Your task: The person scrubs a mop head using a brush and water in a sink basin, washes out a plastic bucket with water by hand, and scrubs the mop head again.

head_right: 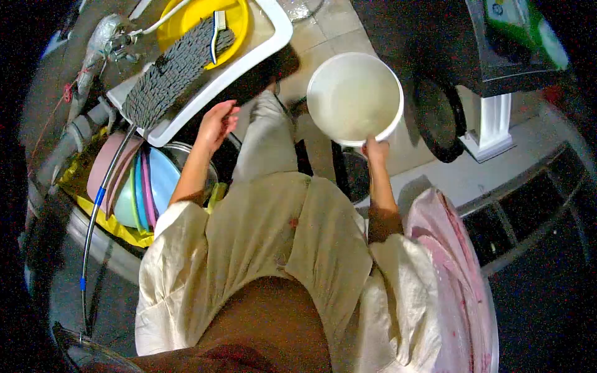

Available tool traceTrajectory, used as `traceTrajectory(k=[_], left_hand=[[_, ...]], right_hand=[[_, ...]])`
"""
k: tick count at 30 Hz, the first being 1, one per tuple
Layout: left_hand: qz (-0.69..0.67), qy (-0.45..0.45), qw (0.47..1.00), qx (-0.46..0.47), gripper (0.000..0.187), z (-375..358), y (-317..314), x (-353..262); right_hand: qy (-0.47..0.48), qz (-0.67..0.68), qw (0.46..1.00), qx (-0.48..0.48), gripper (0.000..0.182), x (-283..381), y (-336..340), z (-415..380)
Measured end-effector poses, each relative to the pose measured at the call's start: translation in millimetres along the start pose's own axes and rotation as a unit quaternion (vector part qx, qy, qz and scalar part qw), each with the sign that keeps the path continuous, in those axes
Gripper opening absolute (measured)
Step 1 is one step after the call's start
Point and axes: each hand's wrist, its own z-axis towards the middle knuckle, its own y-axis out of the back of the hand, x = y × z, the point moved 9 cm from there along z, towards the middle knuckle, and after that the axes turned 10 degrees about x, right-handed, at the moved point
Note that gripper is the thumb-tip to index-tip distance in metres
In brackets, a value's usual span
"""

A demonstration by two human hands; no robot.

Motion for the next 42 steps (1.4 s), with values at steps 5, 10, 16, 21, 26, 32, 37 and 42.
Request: traceTrajectory(k=[5,10,16,21,26,32,37,42], left_hand=[[0.131,-0.051,0.985,0.104,0.024,40,-72,-25],[0.483,-0.273,0.827,0.090,0.059,40,-142,-58],[0.472,-0.141,0.847,0.201,0.092,18,-182,-95],[0.535,-0.124,0.827,0.120,0.105,-4,-153,-146],[0.445,-0.132,0.878,0.115,0.100,18,-104,-172],[0.392,-0.137,0.903,0.109,0.089,48,-79,-159],[0.330,-0.132,0.926,0.125,0.085,53,-66,-159],[0.233,-0.128,0.951,0.156,0.080,68,-59,-159]], right_hand=[[0.032,0.043,0.999,-0.005,0.046,35,44,-111],[0.087,-0.061,0.992,-0.063,0.041,89,83,-183],[0.134,-0.096,0.985,-0.047,0.039,161,55,-257],[0.186,-0.059,0.981,-0.015,0.037,210,16,-275],[0.190,-0.071,0.977,0.071,0.037,258,-29,-281],[0.244,-0.145,0.957,0.061,0.037,319,-67,-320],[0.251,-0.239,0.938,0.028,0.038,348,-88,-330],[0.238,-0.267,0.934,0.020,0.039,365,-106,-337]])
